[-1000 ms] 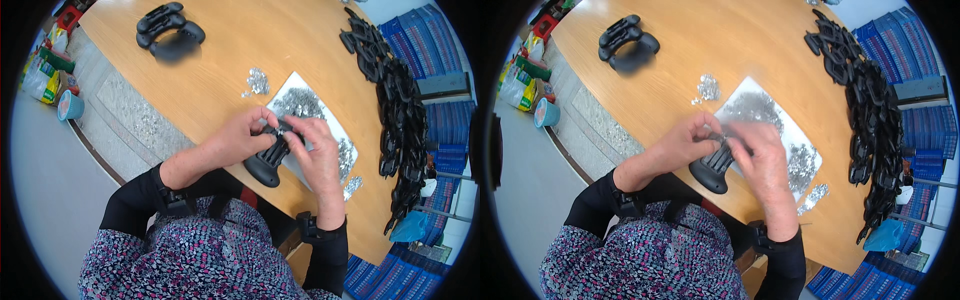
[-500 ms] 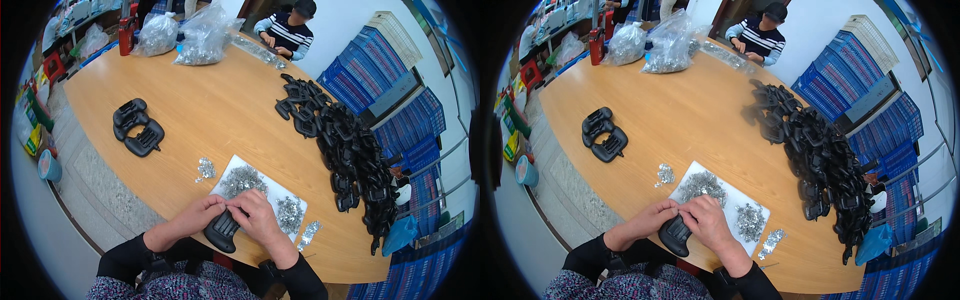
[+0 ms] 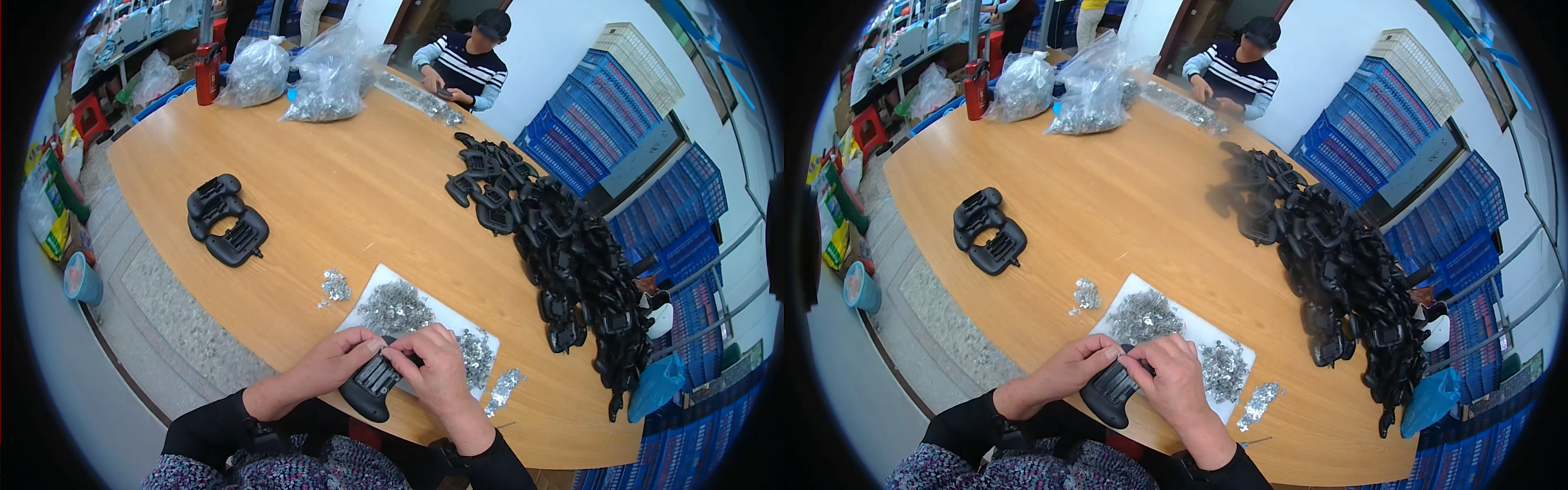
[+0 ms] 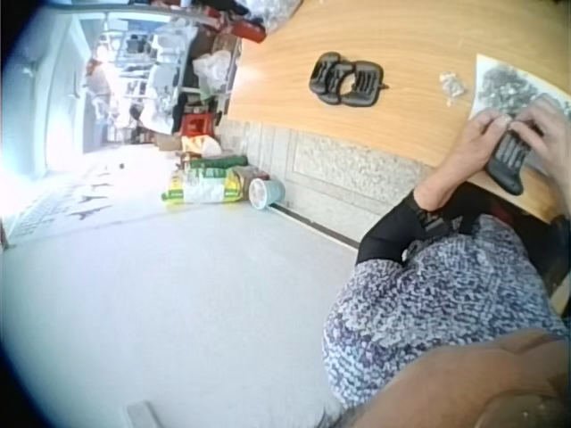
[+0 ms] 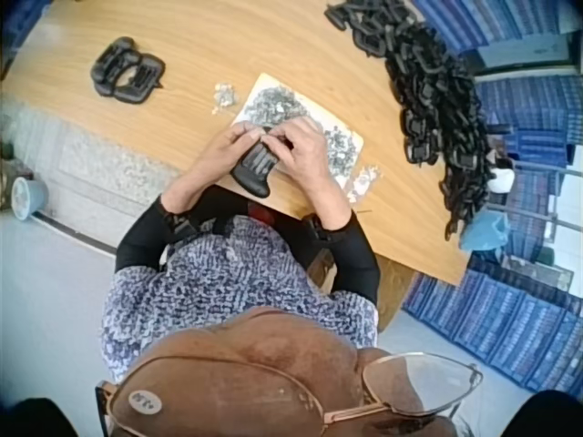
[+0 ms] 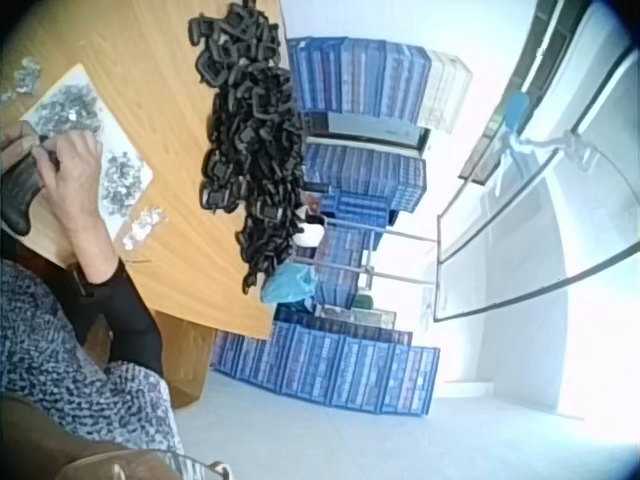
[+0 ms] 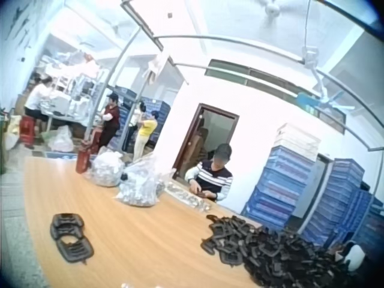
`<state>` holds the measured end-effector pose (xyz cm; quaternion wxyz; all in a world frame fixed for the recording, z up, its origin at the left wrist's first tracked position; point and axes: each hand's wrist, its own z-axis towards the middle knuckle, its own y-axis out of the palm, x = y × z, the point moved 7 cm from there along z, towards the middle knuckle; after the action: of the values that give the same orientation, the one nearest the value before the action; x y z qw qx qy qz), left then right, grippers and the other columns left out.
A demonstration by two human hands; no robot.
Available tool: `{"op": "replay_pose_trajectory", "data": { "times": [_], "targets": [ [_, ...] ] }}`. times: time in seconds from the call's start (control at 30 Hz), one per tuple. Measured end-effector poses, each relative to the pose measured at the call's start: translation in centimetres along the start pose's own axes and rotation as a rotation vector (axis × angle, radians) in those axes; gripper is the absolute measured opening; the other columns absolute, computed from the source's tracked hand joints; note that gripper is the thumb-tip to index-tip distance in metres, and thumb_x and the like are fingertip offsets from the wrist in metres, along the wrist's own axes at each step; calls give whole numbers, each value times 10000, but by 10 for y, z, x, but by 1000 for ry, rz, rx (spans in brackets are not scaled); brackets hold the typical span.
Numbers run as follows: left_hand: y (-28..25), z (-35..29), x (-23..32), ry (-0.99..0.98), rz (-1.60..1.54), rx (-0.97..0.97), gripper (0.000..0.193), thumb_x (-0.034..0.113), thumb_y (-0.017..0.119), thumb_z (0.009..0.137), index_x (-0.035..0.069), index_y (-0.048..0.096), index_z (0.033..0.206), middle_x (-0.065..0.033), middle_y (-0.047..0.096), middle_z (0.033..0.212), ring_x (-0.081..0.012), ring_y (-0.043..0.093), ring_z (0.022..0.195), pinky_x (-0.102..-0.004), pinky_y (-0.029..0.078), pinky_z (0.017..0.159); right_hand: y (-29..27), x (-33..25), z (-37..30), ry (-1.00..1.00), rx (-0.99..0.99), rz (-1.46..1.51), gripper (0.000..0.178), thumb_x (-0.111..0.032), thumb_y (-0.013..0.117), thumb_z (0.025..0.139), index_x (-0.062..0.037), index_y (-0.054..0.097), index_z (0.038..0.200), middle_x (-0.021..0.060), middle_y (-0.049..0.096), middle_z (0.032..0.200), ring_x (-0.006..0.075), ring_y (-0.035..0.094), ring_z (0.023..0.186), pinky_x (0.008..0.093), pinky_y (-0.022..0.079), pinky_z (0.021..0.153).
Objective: Manually assemble small metal components onto the plastic shell of a controller or remote device.
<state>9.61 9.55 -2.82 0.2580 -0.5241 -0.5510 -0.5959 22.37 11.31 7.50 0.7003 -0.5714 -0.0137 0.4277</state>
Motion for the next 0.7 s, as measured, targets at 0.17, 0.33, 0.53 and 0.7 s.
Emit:
{"op": "replay_pose_trajectory", "data": {
  "times": [0.17, 0.33, 0.53, 0.7],
  "targets": [
    [-1, 11, 12, 129, 363, 66, 241, 240, 538, 1021, 25, 643, 1054, 2, 631, 900, -74, 569, 839, -265, 486, 760, 7, 28, -6, 342, -63, 236, 91, -126, 716, 816, -43, 687, 840, 106, 663, 763, 269, 622, 714, 377, 500, 657],
    [-1, 22, 7, 102, 146, 39, 224, 129, 483, 995, 26, 599, 1157, -41, 635, 898, -74, 578, 807, -255, 496, 719, 10, 56, -14, 541, -74, 593, 182, -157, 627, 931, 19, 666, 956, 31, 665, 846, 107, 598, 823, 281, 499, 772],
    [-11, 25, -16, -32, 215, 37, 321, 96, 464, 990, 29, 518, 1300, 0, 613, 882, -39, 552, 813, -213, 470, 724, 28, 69, -32, 485, -36, 529, 124, -101, 627, 920, 11, 670, 948, 43, 660, 884, 114, 585, 805, 282, 490, 757],
    [-8, 18, -16, -62, 227, 68, 357, 101, 474, 988, 18, 514, 1333, 11, 600, 863, -42, 541, 796, -215, 467, 708, 38, 57, -40, 438, -20, 315, 96, -85, 662, 871, -15, 679, 935, 101, 660, 877, 218, 628, 791, 320, 504, 748]
  ]
}}
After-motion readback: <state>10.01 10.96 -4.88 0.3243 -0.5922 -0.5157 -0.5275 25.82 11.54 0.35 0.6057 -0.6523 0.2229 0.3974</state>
